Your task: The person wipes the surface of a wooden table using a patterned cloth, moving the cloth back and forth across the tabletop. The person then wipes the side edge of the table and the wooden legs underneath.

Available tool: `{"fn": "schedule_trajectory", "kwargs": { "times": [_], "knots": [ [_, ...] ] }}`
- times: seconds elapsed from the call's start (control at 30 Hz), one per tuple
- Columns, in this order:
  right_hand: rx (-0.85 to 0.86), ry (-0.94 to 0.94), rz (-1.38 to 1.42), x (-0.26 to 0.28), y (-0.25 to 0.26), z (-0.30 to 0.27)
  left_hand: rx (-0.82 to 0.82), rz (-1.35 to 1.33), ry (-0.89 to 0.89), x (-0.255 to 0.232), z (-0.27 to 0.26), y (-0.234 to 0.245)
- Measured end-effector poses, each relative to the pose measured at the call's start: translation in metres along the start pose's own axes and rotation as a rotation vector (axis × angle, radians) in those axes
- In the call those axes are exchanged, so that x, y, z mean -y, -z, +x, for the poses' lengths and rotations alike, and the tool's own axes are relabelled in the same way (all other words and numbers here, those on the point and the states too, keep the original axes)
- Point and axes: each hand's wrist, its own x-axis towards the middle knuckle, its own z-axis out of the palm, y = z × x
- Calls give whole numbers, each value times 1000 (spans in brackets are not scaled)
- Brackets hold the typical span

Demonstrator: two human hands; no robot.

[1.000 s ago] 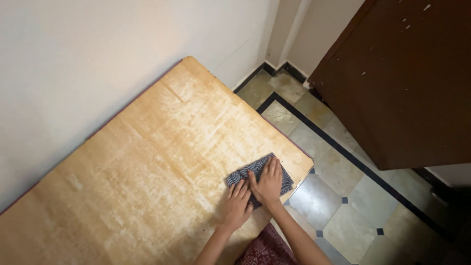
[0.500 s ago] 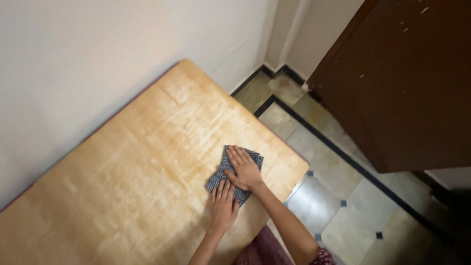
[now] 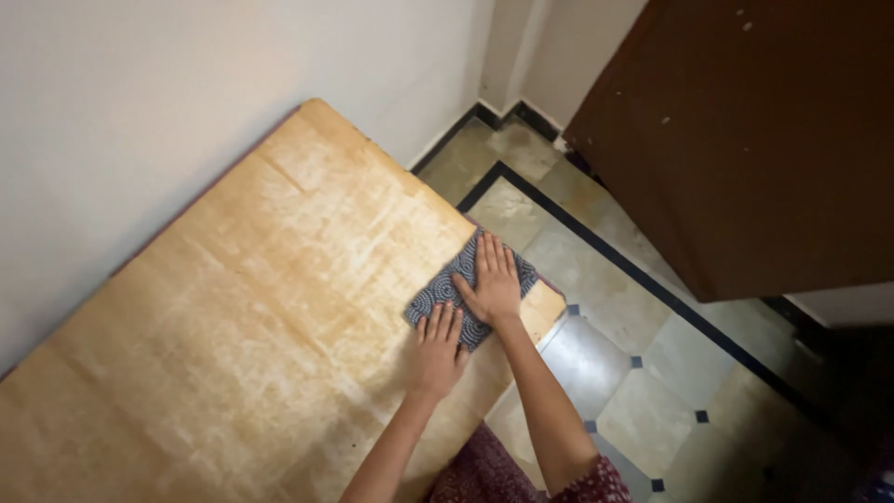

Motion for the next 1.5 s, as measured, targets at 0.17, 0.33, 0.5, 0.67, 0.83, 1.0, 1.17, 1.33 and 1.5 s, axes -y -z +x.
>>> {"fn": "schedule_trajectory", "kwargs": {
  "times": [0.17,0.33,0.5,0.67,0.83,1.0,1.17,1.33,1.5],
  "knots": [
    [-69,-91,-36,-32,15,-43,-70,62,-127,-40,-3,-11],
    [-196,-257,-66,-23,13,-77,119,119,-120,-50,-19,4],
    [-201,-282,-105,5,-5,-107,116,-1,-151,-24,-54,8],
    [-54,-201,-148,53,-20,-130,173,-33,-24,2,-101,22],
    [-30,-193,-140,60,-16,-131,225,-32,22,4,-112,33],
    [-101,-239,-124,43,-4,-117,85,-105,-80,-1,-91,25],
    [-98,-270,-256,47,-2,-114,62,-139,-90,-1,-77,15],
    [-73,-255,-224,49,-7,-125,22,-192,-105,7,-89,14],
    [-132,-242,-197,29,-8,-91,-74,-230,-168,4,-70,8]
  ]
}}
